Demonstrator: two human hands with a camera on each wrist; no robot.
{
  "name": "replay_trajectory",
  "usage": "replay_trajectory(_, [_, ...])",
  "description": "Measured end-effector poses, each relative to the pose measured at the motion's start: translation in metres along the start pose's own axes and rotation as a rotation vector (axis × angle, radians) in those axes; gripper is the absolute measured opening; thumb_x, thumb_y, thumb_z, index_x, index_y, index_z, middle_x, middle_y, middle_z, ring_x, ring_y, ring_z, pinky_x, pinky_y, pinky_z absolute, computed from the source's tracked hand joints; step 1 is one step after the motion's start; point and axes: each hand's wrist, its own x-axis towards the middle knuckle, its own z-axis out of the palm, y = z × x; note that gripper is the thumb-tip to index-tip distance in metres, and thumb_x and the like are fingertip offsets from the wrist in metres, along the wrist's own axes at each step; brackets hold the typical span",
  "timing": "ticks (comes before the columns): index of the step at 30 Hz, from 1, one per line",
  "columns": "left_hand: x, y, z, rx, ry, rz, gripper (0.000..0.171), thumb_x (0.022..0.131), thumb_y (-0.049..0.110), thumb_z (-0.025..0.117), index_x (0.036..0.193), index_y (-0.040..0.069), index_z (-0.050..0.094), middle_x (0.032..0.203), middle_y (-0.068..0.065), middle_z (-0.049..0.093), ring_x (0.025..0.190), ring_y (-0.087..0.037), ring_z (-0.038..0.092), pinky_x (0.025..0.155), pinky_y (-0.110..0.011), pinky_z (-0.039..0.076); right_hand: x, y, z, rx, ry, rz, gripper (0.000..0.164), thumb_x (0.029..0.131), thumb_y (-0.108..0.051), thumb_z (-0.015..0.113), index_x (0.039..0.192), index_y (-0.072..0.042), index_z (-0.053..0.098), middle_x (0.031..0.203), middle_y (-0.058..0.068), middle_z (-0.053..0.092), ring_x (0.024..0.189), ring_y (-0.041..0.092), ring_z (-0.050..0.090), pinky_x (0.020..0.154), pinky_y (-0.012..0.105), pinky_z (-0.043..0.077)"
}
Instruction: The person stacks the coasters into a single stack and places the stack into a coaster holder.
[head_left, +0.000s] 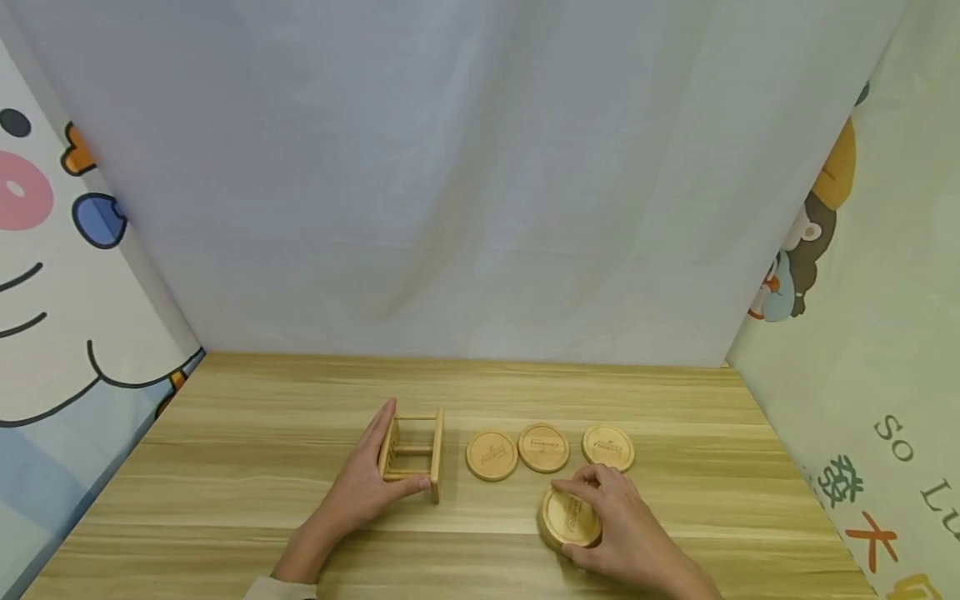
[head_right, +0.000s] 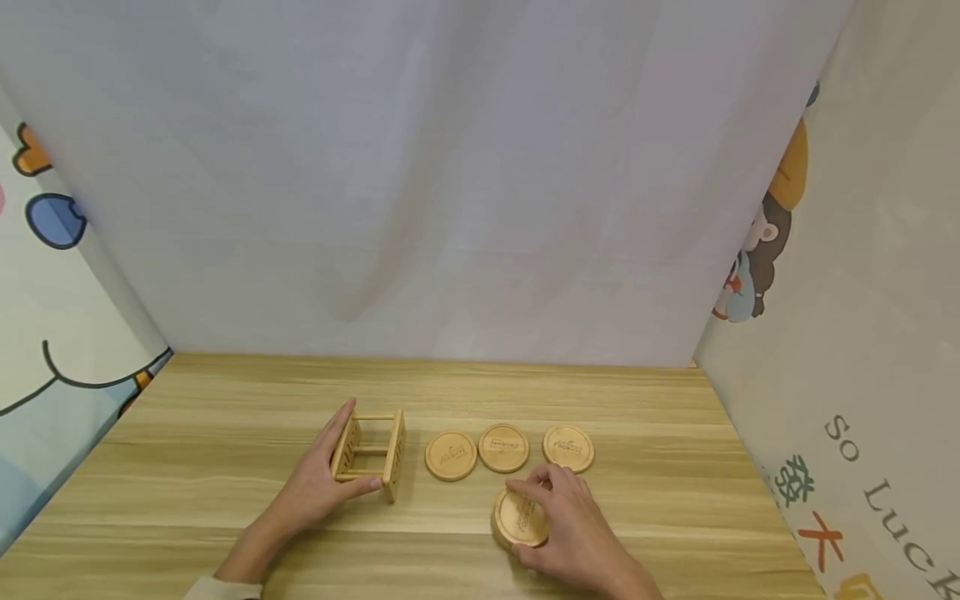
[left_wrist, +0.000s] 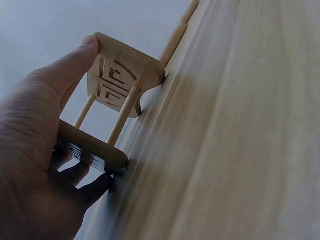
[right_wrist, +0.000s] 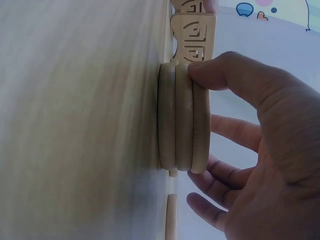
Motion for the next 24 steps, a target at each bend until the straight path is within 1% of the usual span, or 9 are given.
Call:
replay_trajectory(6, [-0.0003, 0.0006, 0.0002, 0.002, 0.001, 0.003, 0.131, 0.086, 0.043, 0.097, 0.18, 0.01, 0.012, 0.185, -0.02, 0.012, 0.168, -0.05, 0.015, 0.13, -0.072, 0.022, -0.0007, -0.0002, -0.0008, 0.0, -0.008, 0.013, 0.071, 0.077, -0.025, 0.102, 0.143, -0.018, 0.076, 0.13, -0.004, 0.059, 0.119, 0.02, 0.056, 0.1, 0.053, 0.053])
replay_trajectory(12, [-0.0011, 0.0008, 0.0003, -0.008, 0.002, 0.0, 0.131, 0.086, 0.044, 0.097, 0.18, 0.012, 0.012, 0.185, -0.019, 0.012, 0.168, -0.049, 0.015, 0.13, -0.073, 0.022, -0.0015, 0.0002, -0.0019, -0.006, -0.008, 0.006, 0.072, 0.077, -0.027, 0.103, 0.143, -0.019, 0.075, 0.131, -0.004, 0.06, 0.12, 0.021, 0.057, 0.101, 0.054, 0.052])
replay_trajectory(18, [-0.0008, 0.001, -0.0002, -0.007, 0.0, -0.004, 0.13, 0.086, 0.044, 0.097, 0.18, 0.013, 0.011, 0.185, -0.019, 0.011, 0.168, -0.049, 0.014, 0.13, -0.074, 0.022, -0.0011, 0.0011, -0.0035, 0.001, 0.0, -0.004, 0.079, 0.078, -0.037, 0.103, 0.148, -0.02, 0.072, 0.135, -0.001, 0.061, 0.122, 0.026, 0.06, 0.101, 0.06, 0.052])
replay_trajectory(21, [-0.0009, 0.0012, -0.0001, -0.005, -0.002, -0.008, 0.13, 0.087, 0.045, 0.096, 0.18, 0.013, 0.011, 0.185, -0.018, 0.011, 0.168, -0.049, 0.014, 0.13, -0.073, 0.022, -0.0005, 0.0008, -0.0051, 0.009, 0.005, 0.008, 0.077, 0.08, -0.042, 0.101, 0.148, -0.02, 0.072, 0.137, 0.001, 0.062, 0.125, 0.03, 0.061, 0.102, 0.063, 0.052])
replay_trajectory(24, [-0.0009, 0.0011, 0.0003, -0.005, -0.002, -0.006, 0.131, 0.087, 0.045, 0.096, 0.18, 0.012, 0.011, 0.185, -0.018, 0.011, 0.168, -0.049, 0.014, 0.13, -0.073, 0.021, 0.0002, 0.0009, -0.0062, 0.008, 0.029, 0.015, 0.075, 0.081, -0.046, 0.099, 0.146, -0.021, 0.073, 0.137, -0.002, 0.063, 0.126, 0.029, 0.061, 0.103, 0.063, 0.053])
